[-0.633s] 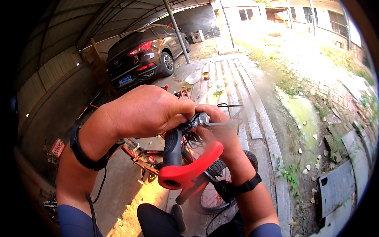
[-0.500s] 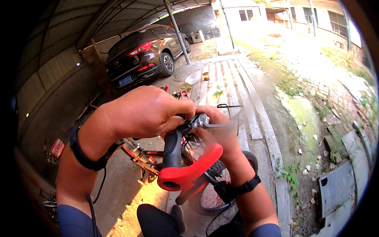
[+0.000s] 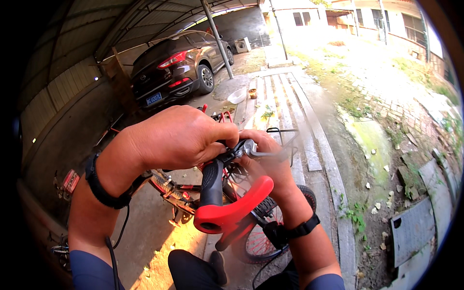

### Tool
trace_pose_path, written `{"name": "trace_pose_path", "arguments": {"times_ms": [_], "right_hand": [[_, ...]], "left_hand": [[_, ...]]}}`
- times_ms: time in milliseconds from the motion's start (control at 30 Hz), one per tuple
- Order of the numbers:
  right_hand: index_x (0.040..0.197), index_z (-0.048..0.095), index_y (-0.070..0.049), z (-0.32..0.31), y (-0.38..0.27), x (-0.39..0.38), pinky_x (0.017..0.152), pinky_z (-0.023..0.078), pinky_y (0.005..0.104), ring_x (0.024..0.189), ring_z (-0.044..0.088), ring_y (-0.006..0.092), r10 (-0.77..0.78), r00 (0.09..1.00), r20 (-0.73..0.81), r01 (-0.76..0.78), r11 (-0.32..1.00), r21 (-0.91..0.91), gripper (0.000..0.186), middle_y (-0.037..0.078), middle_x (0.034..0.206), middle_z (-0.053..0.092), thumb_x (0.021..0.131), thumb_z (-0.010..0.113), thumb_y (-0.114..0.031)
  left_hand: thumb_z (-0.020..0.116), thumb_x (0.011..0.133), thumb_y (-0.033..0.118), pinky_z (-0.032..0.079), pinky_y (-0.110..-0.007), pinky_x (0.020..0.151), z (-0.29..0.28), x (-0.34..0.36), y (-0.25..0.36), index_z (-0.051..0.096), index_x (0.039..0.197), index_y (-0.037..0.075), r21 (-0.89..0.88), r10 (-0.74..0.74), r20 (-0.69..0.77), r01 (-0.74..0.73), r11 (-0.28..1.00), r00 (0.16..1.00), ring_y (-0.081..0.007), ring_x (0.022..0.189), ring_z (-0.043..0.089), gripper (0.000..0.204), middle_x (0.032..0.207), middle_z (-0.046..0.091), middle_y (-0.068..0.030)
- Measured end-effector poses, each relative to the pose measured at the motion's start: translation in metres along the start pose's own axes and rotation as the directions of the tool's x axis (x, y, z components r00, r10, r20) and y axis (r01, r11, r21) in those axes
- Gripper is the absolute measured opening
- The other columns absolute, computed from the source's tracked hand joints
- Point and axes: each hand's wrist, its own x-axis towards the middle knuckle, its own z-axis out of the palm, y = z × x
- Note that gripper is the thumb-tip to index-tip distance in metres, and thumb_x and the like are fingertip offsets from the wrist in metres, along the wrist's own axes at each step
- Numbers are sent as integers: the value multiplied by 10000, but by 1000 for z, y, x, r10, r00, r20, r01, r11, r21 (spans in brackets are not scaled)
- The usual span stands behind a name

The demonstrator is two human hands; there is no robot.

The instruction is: The person removes a black component from the bicycle handlebar, then reattaches it and secures it with a screwdriver. The person then removes a red handlebar grip, inspects it, and reattaches it.

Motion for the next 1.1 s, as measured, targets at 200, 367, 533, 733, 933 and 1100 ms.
{"name": "trace_pose_path", "arguments": {"times_ms": [200,367,533,733,933,1100], "right_hand": [[1219,691,-73,1,-2,2,982,528,408,1127,680,312,6,1000,-2,-6,1000,-8,455,128,1155,716,786,822,-21],[1200,696,-66,2,-4,1,977,527,414,1110,681,313,87,996,-1,-87,993,80,430,128,1138,717,790,819,-25],[1192,698,-65,4,-3,0,975,525,410,1110,678,309,88,996,-22,-85,990,108,415,126,1128,718,796,814,-21],[1201,691,-66,2,-3,0,976,527,401,1110,681,299,71,998,2,-71,996,58,428,118,1138,715,794,813,-13],[1220,688,-65,4,1,0,981,528,385,1114,681,280,14,1000,-12,-13,996,90,448,116,1152,708,794,815,-11],[1239,684,-65,4,4,-2,980,531,381,1121,678,267,48,999,-11,-46,989,138,465,117,1167,706,797,813,-4]], "left_hand": [[674,954,167,528,-475,663,1,1,-2,696,1037,132,2,27,-20,-27,1000,999,-374,725,695,93,739,677,-144],[670,974,181,526,-478,657,4,2,-3,690,1019,130,22,47,-47,-46,999,998,-377,729,693,71,743,673,-151],[669,983,192,525,-478,655,4,2,-2,691,1024,131,33,37,-47,-35,999,998,-382,734,691,77,748,672,-158],[630,966,253,550,-528,733,0,1,0,712,1059,154,-12,-38,19,38,999,999,-400,855,721,159,858,732,-151],[646,946,231,550,-526,738,-3,1,-1,708,1059,154,-33,-54,58,56,998,997,-397,858,723,150,851,729,-154],[657,964,234,541,-510,705,0,2,-1,705,1055,153,-1,-13,1,13,1000,1000,-392,810,713,131,812,712,-153]]}}
